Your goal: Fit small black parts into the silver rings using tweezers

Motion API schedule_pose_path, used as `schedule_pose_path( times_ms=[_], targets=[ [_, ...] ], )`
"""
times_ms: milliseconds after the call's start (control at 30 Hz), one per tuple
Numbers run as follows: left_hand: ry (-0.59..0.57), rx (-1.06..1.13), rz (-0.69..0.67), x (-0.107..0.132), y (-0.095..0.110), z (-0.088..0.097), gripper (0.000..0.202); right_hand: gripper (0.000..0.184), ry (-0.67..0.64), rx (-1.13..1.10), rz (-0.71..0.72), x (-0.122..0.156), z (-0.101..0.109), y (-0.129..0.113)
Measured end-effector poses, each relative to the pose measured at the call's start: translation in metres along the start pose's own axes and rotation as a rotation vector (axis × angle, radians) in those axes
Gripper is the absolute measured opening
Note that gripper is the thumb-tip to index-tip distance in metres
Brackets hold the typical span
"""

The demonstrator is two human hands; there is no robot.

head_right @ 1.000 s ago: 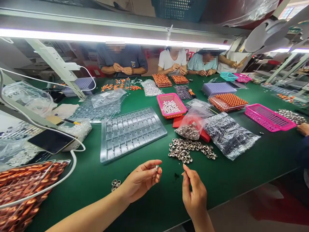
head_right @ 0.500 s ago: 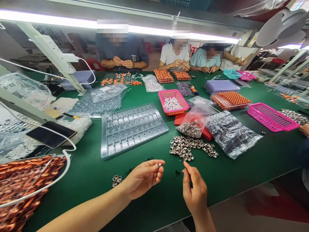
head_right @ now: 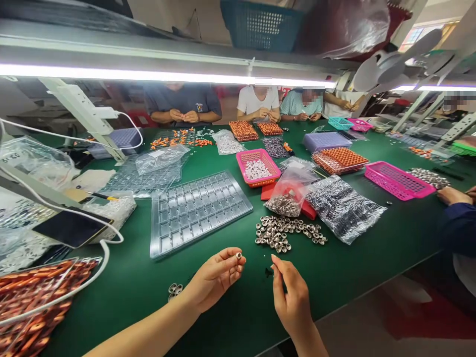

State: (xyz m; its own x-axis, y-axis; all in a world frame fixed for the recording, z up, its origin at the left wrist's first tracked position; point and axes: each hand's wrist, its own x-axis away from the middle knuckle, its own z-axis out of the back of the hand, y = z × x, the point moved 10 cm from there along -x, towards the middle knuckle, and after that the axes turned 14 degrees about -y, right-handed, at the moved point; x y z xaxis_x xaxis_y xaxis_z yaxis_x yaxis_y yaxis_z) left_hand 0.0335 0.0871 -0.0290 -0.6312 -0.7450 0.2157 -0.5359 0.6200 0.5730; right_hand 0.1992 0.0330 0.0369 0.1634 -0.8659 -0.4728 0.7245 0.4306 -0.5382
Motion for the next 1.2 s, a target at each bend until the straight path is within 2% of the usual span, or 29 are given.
schedule_pose_path(
  times_ms=[167, 300, 433, 567, 633, 767, 933, 1033, 1200],
  targets=[
    [0.024, -0.244, -0.086, 0.001, 0.019, -0.014, 0.038, 0.022, 0.169, -0.114, -0.143, 0.009, 0.027, 0.023],
    [-0.018, -0.452, -0.163, -0.019, 0.036, -0.046, 0.039, 0.024, 0.239, -0.242, -0.237, 0.015, 0.049, 0.048],
    [-0.102, -0.580, -0.235, -0.071, 0.041, -0.098, 0.050, 0.029, 0.314, -0.314, -0.249, 0.013, 0.081, 0.075],
    [-0.213, -0.668, -0.272, -0.138, 0.027, -0.160, 0.049, 0.037, 0.476, -0.395, -0.250, 0.016, 0.123, 0.119],
    [-0.261, -0.712, -0.290, -0.170, 0.020, -0.187, 0.044, 0.040, 0.495, -0.426, -0.254, 0.014, 0.135, 0.141],
    [-0.283, -0.782, -0.360, -0.231, 0.017, -0.223, 0.035, 0.040, 0.483, -0.262, -0.221, -0.006, 0.158, 0.160],
    [-0.261, -0.832, -0.398, -0.288, 0.022, -0.238, 0.031, 0.033, 0.460, 0.164, -0.206, -0.047, 0.186, 0.164],
    [-0.239, -0.841, -0.385, -0.306, 0.027, -0.237, 0.032, 0.029, 0.420, 0.234, -0.224, -0.068, 0.192, 0.177],
    [-0.224, -0.823, -0.313, -0.322, 0.026, -0.230, 0.039, 0.027, 0.428, 0.293, -0.255, -0.079, 0.189, 0.188]
  ],
)
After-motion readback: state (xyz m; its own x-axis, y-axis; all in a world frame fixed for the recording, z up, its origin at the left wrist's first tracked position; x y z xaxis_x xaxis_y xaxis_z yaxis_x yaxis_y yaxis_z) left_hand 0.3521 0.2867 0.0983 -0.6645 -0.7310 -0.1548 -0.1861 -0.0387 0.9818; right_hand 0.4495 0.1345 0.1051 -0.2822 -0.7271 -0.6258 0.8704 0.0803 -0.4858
